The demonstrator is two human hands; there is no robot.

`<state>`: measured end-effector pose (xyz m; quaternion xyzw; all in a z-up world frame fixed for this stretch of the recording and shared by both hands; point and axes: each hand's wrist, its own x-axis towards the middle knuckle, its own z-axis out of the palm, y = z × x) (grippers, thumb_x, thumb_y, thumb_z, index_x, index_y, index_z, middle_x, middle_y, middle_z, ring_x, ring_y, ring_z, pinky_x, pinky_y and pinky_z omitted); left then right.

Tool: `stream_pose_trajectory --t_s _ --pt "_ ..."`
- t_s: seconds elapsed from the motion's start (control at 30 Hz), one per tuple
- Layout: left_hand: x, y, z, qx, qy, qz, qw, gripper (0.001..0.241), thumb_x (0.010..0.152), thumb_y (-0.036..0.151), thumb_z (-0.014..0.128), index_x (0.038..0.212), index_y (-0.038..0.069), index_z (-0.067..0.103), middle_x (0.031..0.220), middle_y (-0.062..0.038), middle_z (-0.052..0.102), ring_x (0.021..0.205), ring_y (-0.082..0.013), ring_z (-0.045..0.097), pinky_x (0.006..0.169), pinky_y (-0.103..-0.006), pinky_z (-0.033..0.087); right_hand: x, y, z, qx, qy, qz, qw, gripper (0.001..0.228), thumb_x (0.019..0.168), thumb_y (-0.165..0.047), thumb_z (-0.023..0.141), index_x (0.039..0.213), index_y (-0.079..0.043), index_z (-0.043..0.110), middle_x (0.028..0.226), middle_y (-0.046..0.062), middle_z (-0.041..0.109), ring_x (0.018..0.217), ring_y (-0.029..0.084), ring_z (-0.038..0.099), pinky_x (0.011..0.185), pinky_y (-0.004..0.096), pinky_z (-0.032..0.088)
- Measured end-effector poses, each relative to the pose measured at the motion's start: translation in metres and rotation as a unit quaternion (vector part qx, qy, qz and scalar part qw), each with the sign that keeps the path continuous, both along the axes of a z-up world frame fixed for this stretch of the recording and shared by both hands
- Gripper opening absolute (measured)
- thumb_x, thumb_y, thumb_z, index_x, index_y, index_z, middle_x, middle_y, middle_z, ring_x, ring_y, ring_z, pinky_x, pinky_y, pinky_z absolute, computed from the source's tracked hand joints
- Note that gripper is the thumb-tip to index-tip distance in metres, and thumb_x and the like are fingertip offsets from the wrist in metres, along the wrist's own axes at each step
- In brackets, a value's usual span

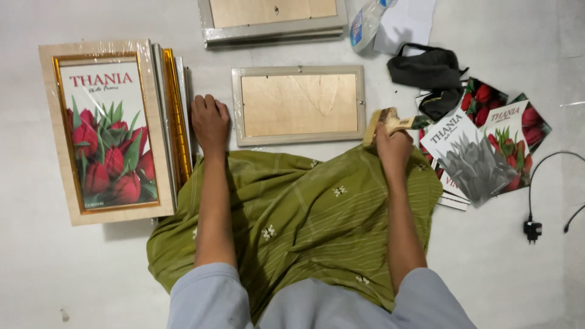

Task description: Assembling picture frames by cleaning glass and inserting backing panels.

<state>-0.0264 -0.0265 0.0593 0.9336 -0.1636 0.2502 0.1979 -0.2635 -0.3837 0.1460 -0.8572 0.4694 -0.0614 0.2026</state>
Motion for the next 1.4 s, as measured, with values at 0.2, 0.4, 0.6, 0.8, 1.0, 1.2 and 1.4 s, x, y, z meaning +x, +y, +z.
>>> stream_pose_trajectory --t_s 0.2,0.4,0.6,0.8,1.0,1.2,1.4 --pt "-0.003 0.000 0.007 0.004 0.006 0.008 1.000 0.014 0.094 0.011 0.059 0.085 0.008 0.049 0.084 -0.008 0.047 0.078 -0.0286 0.058 0.065 -0.0360 0.053 0.060 0.002 -0.005 0.077 -0.011 0.056 0.995 0.063 0.093 -0.056 0.062 0.084 0.005 0.076 0.087 0.029 0.073 0.100 0.049 0.070 0.085 0.062 0.051" --pt "-0.001 0.000 0.004 0.004 -0.010 0.014 1.000 0.015 0.093 0.014 0.060 0.083 0.010 0.049 0.083 -0.008 0.046 0.077 -0.0300 0.058 0.064 -0.0386 0.053 0.139 -0.058 -0.035 -0.010 -0.065 0.074 0.995 0.048 0.091 -0.048 0.061 0.087 -0.003 0.078 0.087 0.020 0.077 0.097 0.047 0.072 0.090 0.061 0.052" --pt "0.000 -0.001 0.000 -0.001 -0.015 0.023 1.000 0.015 0.092 0.014 0.060 0.082 0.010 0.050 0.082 -0.008 0.048 0.077 -0.0296 0.059 0.064 -0.0381 0.053 0.171 -0.013 -0.021 -0.055 -0.025 0.149 0.987 0.038 0.096 -0.033 0.059 0.090 0.000 0.077 0.088 0.021 0.076 0.097 0.042 0.074 0.090 0.054 0.056" --pt "0.002 -0.001 -0.009 -0.024 -0.001 0.014 1.000 0.013 0.091 0.012 0.059 0.082 0.009 0.051 0.082 -0.008 0.048 0.076 -0.0304 0.059 0.063 -0.0390 0.053 0.183 0.041 0.014 0.074 -0.063 0.155 0.983 0.039 0.089 -0.042 0.064 0.084 -0.006 0.075 0.073 0.013 0.073 0.074 0.033 0.077 0.073 0.050 0.062" --pt "0.003 -0.001 -0.009 -0.017 -0.007 0.017 1.000 0.013 0.090 0.014 0.059 0.082 0.010 0.050 0.081 -0.008 0.048 0.076 -0.0305 0.059 0.063 -0.0394 0.053 0.206 0.075 -0.008 0.135 -0.062 0.193 0.970 0.049 0.087 -0.052 0.071 0.088 -0.003 0.075 0.076 0.015 0.074 0.080 0.036 0.077 0.073 0.051 0.062" --pt "0.003 0.000 -0.009 -0.013 -0.009 0.018 1.000 0.013 0.089 0.013 0.060 0.082 0.010 0.050 0.081 -0.008 0.047 0.076 -0.0305 0.059 0.064 -0.0389 0.054 0.231 0.141 0.013 0.095 -0.072 0.262 0.958 0.035 0.099 -0.035 0.058 0.095 -0.005 0.075 0.080 0.010 0.076 0.085 0.026 0.078 0.084 0.030 0.058" --pt "0.005 -0.001 -0.015 -0.018 -0.009 0.024 1.000 0.014 0.089 0.013 0.060 0.081 0.010 0.050 0.080 -0.008 0.047 0.075 -0.0300 0.059 0.064 -0.0384 0.054 0.266 0.180 0.002 0.207 -0.119 0.144 0.960 0.044 0.084 -0.050 0.058 0.100 -0.012 0.073 0.101 0.014 0.077 0.110 0.039 0.071 0.100 0.050 0.053"
